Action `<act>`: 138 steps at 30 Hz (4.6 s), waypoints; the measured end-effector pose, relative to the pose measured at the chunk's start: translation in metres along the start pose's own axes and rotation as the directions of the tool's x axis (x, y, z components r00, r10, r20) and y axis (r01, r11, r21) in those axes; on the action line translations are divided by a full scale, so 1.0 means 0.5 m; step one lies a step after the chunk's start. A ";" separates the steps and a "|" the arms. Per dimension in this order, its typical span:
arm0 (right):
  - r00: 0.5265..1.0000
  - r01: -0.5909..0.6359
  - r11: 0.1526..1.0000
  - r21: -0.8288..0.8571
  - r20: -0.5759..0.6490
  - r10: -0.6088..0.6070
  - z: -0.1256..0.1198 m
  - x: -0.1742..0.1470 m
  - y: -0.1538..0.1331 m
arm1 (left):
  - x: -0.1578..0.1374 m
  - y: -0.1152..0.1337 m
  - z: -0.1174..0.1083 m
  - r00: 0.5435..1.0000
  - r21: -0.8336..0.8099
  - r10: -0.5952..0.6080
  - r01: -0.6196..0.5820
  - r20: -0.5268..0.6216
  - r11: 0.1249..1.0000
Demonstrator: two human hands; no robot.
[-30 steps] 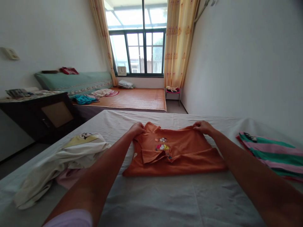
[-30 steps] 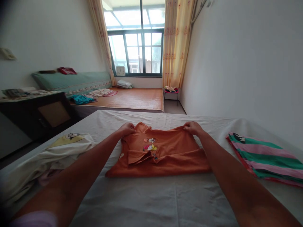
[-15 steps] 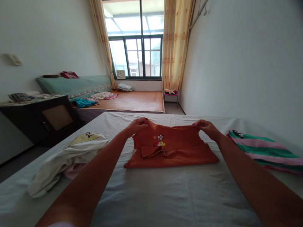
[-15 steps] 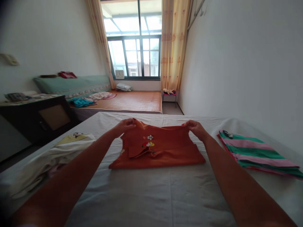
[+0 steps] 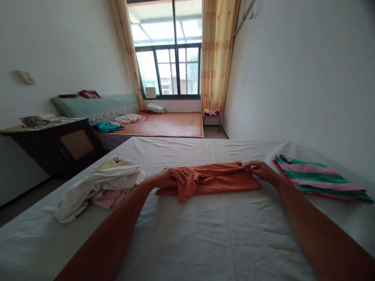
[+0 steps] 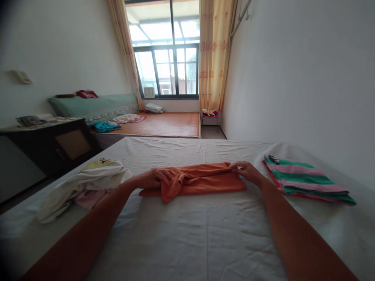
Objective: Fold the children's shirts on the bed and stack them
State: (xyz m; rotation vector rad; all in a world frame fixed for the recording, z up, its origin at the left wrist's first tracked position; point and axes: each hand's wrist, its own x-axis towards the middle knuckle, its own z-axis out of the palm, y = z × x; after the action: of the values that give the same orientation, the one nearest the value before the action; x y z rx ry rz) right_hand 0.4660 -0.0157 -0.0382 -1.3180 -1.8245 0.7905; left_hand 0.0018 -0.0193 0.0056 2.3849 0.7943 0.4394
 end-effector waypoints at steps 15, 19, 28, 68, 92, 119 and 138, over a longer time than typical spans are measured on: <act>0.971 0.216 0.857 -0.469 0.010 -0.239 0.047 0.036 -0.059 | -0.029 0.017 -0.028 0.996 -0.073 0.009 -0.002 0.092 0.997; 0.917 0.396 0.857 -0.330 0.194 -0.349 0.145 0.031 -0.144 | -0.039 0.021 -0.029 0.975 -0.090 -0.016 0.036 0.220 0.995; 0.894 0.350 0.916 -0.198 0.362 -0.264 0.194 0.013 -0.148 | -0.029 -0.006 0.005 0.975 0.058 0.055 -0.069 0.216 0.996; 0.999 -0.042 0.667 -0.744 -0.022 0.038 0.158 0.021 -0.027 | 0.003 0.029 0.126 0.989 0.532 -0.150 0.125 0.003 0.837; 0.924 -0.095 0.972 -0.214 0.344 0.166 -0.024 0.106 -0.073 | 0.001 0.024 0.124 0.992 0.513 -0.121 0.117 -0.026 0.850; 0.984 -0.131 0.902 -0.412 0.055 0.168 0.049 0.095 -0.024 | -0.005 0.029 0.124 0.993 0.502 -0.110 0.121 -0.052 0.856; 0.833 -0.536 0.839 -0.095 -0.220 0.507 0.011 0.069 -0.022 | -0.007 0.029 0.121 0.994 0.483 -0.098 0.108 -0.046 0.869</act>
State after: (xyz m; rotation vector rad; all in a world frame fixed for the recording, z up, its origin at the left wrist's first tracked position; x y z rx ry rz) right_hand 0.4488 0.0141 -0.0250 -1.9729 -1.4029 0.7781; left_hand 0.0337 -0.0565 -0.0331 2.7789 1.1468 0.2365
